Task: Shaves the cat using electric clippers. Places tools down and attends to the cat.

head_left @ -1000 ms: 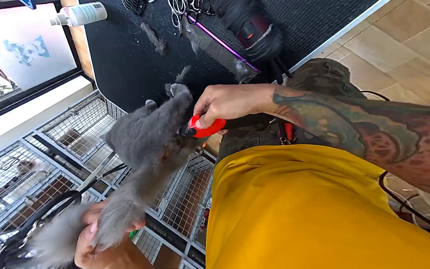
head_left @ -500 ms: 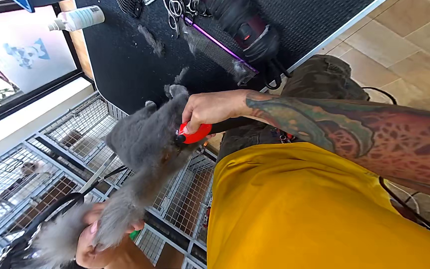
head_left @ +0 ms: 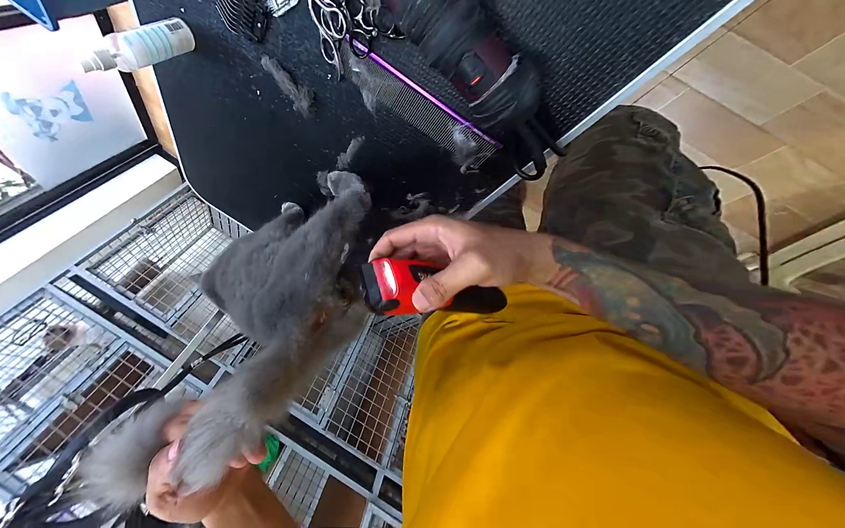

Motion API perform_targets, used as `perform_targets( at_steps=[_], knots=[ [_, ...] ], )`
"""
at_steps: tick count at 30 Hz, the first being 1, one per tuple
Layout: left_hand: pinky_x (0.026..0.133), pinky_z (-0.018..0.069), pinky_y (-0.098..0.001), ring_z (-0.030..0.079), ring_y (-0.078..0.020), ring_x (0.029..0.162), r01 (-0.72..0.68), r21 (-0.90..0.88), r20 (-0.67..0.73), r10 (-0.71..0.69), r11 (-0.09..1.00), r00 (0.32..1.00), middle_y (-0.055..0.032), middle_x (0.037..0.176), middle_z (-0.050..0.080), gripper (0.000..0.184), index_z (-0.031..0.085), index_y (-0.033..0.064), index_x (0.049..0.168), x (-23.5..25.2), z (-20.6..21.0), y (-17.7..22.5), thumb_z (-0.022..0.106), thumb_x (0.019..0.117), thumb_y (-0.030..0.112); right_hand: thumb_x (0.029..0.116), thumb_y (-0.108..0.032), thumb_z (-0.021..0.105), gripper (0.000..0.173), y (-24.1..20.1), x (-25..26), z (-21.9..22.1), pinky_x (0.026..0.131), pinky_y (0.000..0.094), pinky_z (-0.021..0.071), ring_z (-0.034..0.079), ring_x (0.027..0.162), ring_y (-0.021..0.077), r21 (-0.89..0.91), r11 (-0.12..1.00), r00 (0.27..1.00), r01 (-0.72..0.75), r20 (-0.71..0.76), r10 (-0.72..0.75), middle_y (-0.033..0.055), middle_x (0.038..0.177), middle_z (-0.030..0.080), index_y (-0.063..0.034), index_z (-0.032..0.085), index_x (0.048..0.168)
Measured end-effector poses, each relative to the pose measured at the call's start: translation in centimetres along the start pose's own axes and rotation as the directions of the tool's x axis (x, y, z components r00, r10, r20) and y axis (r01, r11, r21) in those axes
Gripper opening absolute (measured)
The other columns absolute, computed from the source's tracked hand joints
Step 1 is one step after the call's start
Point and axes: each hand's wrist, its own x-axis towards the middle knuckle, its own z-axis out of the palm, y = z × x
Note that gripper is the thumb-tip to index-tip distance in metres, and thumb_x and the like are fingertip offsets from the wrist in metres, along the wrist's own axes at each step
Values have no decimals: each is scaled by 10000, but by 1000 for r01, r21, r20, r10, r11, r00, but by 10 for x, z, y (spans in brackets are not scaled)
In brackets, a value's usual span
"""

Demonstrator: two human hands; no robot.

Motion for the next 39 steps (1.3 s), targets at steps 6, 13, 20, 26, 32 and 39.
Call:
perform_targets(
  at_steps=[6,13,20,26,32,39],
  knots=[
    [512,578,-304,700,-151,581,7,22,-16,-6,1000,1000,-55,710,719,315,734,78,955,-2,3,0,536,989,321,786,-69,800,482,17,-1,6,881,291,605,706,1006,121,-181,983,981,-19,188,54,55,1101,727,-41,630,1237],
    [512,563,-289,681,-132,561,6,49,8,-6,999,1000,-38,679,701,331,731,90,938,-1,6,-3,513,996,331,782,-95,753,472,20,6,3,941,379,596,697,1109,237,-51,992,969,114,228,-99,141,1252,699,-7,599,1219],
    [501,544,-278,661,-112,535,-15,45,-18,16,999,1000,-19,619,673,381,737,100,846,1,15,-7,496,987,359,869,-93,723,339,27,-19,-19,704,316,606,710,806,150,-238,966,995,-95,9,100,70,938,724,-74,582,1177],
    [457,502,-251,595,-77,462,-77,51,-82,81,996,993,19,530,594,447,708,96,735,3,24,-15,492,977,403,991,-172,553,419,18,-27,-8,592,340,552,667,716,165,-284,930,942,-234,-302,145,73,991,694,-204,491,1404],
    [495,519,-242,605,-70,492,-89,130,-12,91,987,996,19,566,617,404,725,89,790,-2,26,-14,544,964,406,864,-109,734,494,61,-26,13,943,422,549,672,1074,194,-906,413,797,90,-183,-575,25,1184,720,-117,639,1349],
    [511,523,-258,601,-75,494,-121,182,-12,126,976,992,28,550,604,426,714,104,759,-8,28,-16,527,963,428,1031,-116,569,282,97,-14,28,1008,475,513,659,1180,302,-994,43,582,96,21,-813,71,1314,707,-131,713,1273]
  ],
)
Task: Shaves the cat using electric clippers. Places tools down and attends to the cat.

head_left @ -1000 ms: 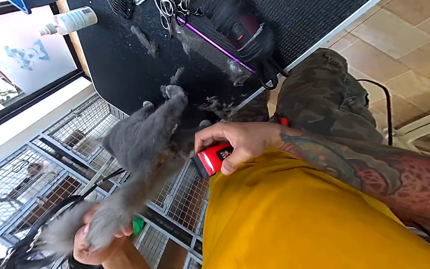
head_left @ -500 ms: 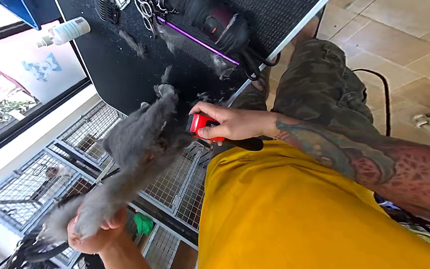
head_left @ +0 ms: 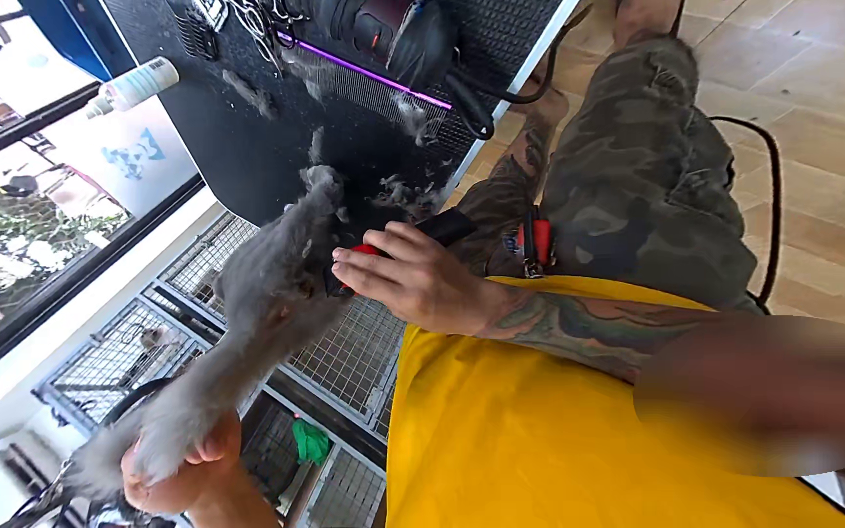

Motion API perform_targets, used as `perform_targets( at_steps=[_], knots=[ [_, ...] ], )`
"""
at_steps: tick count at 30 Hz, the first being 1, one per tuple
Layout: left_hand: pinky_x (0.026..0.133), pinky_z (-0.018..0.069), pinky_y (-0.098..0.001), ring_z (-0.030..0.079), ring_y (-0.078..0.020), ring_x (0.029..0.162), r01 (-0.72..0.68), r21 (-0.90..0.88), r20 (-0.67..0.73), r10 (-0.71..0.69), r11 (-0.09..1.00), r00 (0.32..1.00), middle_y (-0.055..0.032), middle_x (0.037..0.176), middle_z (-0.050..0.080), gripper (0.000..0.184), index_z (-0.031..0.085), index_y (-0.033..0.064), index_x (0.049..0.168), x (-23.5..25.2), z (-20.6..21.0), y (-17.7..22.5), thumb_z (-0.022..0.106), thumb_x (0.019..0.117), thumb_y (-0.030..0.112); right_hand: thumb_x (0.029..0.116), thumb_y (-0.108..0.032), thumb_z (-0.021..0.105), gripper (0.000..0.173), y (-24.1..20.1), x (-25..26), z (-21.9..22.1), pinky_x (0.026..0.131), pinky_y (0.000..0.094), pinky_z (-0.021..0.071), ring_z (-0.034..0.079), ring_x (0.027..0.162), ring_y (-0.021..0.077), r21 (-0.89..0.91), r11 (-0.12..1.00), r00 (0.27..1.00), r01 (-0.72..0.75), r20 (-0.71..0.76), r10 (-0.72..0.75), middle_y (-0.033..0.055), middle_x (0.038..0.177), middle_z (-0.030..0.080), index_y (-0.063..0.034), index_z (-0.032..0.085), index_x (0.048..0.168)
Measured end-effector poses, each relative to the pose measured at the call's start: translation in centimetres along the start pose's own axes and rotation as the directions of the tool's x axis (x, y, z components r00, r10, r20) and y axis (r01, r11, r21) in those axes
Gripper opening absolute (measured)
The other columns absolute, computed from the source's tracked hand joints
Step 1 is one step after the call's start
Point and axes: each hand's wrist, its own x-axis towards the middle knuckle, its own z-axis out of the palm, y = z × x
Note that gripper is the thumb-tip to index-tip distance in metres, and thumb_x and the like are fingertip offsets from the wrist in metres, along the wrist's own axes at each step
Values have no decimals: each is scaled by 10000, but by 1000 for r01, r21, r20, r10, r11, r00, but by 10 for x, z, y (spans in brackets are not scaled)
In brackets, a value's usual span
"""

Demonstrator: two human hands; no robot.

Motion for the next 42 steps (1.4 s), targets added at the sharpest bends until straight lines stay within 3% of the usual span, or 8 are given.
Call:
perform_targets(
  at_steps=[9,21,33,37,42],
  knots=[
    [519,518,-251,596,-69,496,-34,4,52,34,999,998,34,548,596,420,703,99,745,-1,3,-3,537,964,416,1010,-74,548,311,-5,-2,15,1001,524,526,666,1199,329,-44,999,999,32,24,-31,86,1322,702,-129,703,1274],
    [495,514,-247,599,-70,485,-32,-13,14,32,999,999,25,546,603,428,711,94,744,-3,0,-4,540,960,422,980,-91,581,315,3,9,14,1018,511,507,659,1201,315,-20,999,998,37,53,-36,66,1301,713,-159,719,1255],
    [485,520,-257,621,-93,493,-32,-39,-5,32,999,999,-3,567,632,392,716,80,761,-3,-3,-5,535,962,363,929,-56,613,314,14,21,8,1042,536,500,664,1197,328,-6,987,980,158,122,-156,72,1263,726,-165,731,1199],
    [463,512,-254,623,-93,486,-17,-72,-54,13,997,998,-5,559,627,438,715,88,744,-6,-4,-7,496,973,389,875,-32,619,382,15,24,2,1025,537,495,660,1192,332,-24,990,982,140,133,-136,75,1272,725,-152,735,1218],
    [484,524,-261,635,-106,504,31,-118,-38,-35,993,999,-14,589,646,423,730,84,780,-9,-8,-6,514,971,393,901,-53,611,373,7,24,0,1019,526,492,660,1184,312,-15,994,979,110,174,-106,65,1289,717,-148,725,1244]
  ],
)
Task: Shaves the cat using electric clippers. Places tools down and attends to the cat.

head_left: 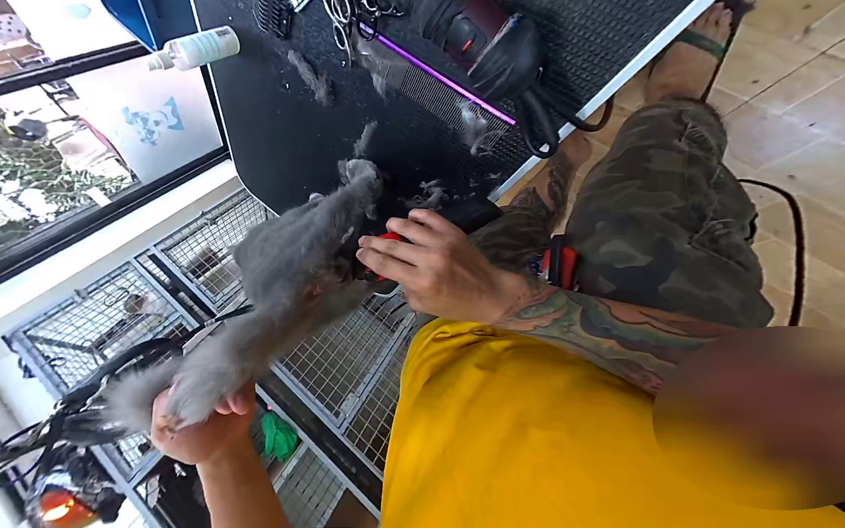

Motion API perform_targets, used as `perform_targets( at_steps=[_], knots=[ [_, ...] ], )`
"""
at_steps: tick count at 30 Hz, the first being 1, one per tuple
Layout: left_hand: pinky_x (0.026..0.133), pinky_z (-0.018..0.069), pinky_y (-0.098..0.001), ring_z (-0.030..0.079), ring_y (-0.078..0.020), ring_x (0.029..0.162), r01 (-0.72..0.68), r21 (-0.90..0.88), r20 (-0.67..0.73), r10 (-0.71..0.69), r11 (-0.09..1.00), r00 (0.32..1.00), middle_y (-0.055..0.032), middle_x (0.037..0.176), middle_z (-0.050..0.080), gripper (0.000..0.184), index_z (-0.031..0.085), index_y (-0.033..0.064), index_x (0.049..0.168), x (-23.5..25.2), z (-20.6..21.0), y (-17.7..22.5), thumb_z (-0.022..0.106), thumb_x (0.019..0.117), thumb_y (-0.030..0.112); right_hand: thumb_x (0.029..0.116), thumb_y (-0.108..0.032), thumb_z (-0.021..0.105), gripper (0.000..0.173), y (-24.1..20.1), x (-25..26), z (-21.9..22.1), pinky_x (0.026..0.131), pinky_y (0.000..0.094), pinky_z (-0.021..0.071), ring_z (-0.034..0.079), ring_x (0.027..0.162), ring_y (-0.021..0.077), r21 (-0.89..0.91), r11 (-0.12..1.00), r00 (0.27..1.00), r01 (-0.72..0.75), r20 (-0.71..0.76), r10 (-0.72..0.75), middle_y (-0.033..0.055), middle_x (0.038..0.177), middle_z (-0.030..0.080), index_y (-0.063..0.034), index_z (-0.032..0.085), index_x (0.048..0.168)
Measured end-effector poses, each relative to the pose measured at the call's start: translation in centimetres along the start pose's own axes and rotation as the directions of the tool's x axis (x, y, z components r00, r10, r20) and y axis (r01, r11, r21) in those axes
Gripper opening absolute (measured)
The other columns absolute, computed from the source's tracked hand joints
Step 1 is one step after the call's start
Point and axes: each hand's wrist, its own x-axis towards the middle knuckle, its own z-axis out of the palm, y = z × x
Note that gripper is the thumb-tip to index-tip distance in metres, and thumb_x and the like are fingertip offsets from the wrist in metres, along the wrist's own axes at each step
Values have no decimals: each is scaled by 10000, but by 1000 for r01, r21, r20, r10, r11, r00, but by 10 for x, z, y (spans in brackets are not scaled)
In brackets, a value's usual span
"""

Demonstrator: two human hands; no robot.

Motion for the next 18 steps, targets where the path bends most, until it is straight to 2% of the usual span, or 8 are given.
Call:
perform_targets(
  at_steps=[6,9,13,16,17,18],
  knots=[
    [493,527,-273,640,-112,513,19,-5,-32,-20,1000,999,-15,585,648,435,729,99,754,-2,2,-2,498,968,398,992,-141,596,291,-11,0,1,994,504,516,675,1172,289,-11,999,999,-40,-13,40,47,1290,721,-155,723,1253],
    [500,532,-270,641,-112,513,30,-1,-54,-30,1000,998,-16,589,654,397,737,107,756,-3,4,-2,533,952,386,990,-133,604,296,-11,2,-1,992,509,508,671,1168,287,-15,999,999,-38,-11,38,56,1286,721,-146,723,1261],
    [508,540,-273,650,-117,527,31,-26,-49,-32,999,998,-25,604,662,401,737,105,761,-4,7,-3,514,960,372,955,-86,598,338,0,1,-18,988,526,500,669,1159,301,-46,999,999,10,33,-9,58,1288,719,-152,724,1262],
    [510,538,-274,647,-116,533,27,-40,-59,-30,999,998,-22,607,658,398,729,105,757,-6,7,-5,511,957,371,827,-124,700,422,13,11,-44,944,506,538,686,1091,289,59,989,990,-134,50,131,82,1251,725,-106,730,1248],
    [510,535,-273,643,-114,533,26,-43,-68,-29,999,997,-19,602,653,401,728,104,754,-7,7,-5,512,957,375,790,-147,745,466,17,17,-53,921,481,565,690,1090,265,137,961,969,-238,99,226,92,1246,713,-101,721,1252],
    [507,532,-270,639,-110,527,25,-38,-82,-28,999,996,-15,593,648,402,726,108,745,-8,8,-6,512,955,376,789,-174,789,491,20,25,-62,896,455,594,685,1076,235,229,902,926,-365,191,326,100,1249,682,-102,707,1268]
  ],
)
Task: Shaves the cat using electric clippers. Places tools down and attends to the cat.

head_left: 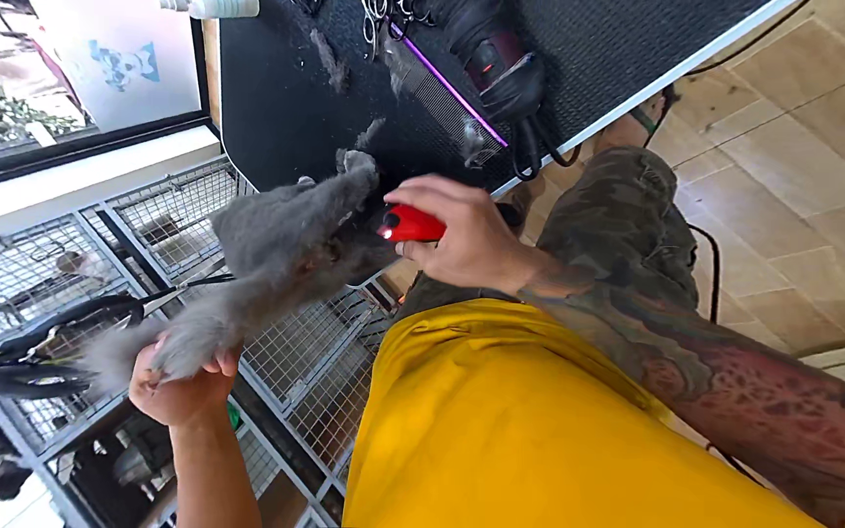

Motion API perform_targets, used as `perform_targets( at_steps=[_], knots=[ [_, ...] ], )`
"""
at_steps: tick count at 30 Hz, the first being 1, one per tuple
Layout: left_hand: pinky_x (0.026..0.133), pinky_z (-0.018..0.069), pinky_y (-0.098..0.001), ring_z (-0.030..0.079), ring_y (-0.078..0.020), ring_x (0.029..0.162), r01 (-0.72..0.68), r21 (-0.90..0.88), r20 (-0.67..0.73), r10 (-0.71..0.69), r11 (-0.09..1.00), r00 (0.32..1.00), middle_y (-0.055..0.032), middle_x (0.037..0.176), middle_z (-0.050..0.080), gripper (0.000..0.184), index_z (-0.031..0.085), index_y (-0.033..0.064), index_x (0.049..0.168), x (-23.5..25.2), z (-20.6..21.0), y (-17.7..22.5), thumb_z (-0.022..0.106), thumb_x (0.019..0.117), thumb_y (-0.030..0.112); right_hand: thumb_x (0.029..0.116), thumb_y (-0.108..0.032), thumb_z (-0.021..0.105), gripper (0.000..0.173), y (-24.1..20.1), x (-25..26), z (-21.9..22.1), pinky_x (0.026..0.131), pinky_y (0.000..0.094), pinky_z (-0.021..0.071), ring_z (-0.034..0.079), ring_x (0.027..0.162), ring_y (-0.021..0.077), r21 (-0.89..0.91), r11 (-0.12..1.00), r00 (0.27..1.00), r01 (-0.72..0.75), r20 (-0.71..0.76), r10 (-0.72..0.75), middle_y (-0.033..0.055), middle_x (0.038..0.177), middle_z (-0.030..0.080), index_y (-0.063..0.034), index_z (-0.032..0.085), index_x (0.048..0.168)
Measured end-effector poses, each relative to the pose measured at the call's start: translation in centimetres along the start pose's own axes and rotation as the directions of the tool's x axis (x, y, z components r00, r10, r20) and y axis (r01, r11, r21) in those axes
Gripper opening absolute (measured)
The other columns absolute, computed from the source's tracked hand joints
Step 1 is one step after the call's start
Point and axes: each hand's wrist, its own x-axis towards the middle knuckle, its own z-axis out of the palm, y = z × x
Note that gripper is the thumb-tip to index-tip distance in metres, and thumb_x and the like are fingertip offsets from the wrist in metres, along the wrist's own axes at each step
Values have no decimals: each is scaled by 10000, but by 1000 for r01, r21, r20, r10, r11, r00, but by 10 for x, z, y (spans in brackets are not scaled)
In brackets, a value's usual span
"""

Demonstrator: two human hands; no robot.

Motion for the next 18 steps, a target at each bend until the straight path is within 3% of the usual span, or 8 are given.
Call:
perform_targets(
  at_steps=[2,5,8,12,18],
  knots=[
    [507,530,-271,633,-107,524,3,21,-14,-3,1000,1000,-9,584,640,403,719,115,730,-2,3,0,510,951,379,849,-242,775,451,2,16,-16,851,401,599,661,996,172,211,943,954,-256,213,211,72,1173,629,-111,687,1272],
    [532,539,-279,654,-122,555,16,18,0,-16,1000,1000,-23,613,661,389,733,108,760,-5,3,0,520,949,373,1006,-171,652,244,-4,34,-25,685,350,642,726,745,190,449,689,779,-569,562,276,126,965,726,-17,684,1193],
    [522,537,-280,659,-127,556,12,49,-27,-11,999,1000,-31,610,662,412,721,105,754,-9,4,-1,485,959,374,1085,-230,538,283,-20,49,-27,624,361,640,719,682,235,388,523,596,-759,738,317,160,925,710,10,672,1149],
    [520,536,-286,658,-133,555,7,60,-49,-4,998,999,-41,614,664,391,723,99,759,-13,7,-3,508,947,365,1087,-357,526,372,-37,68,-19,547,354,615,701,606,230,231,481,452,-846,788,417,159,859,707,-6,649,1086],
    [539,552,-299,673,-142,571,14,47,-56,-11,999,998,-46,629,676,397,728,97,780,-15,9,-2,493,957,364,1078,-360,543,361,-38,82,-5,533,361,616,691,571,219,93,531,360,-842,830,425,150,828,700,-15,650,1087]
  ],
)
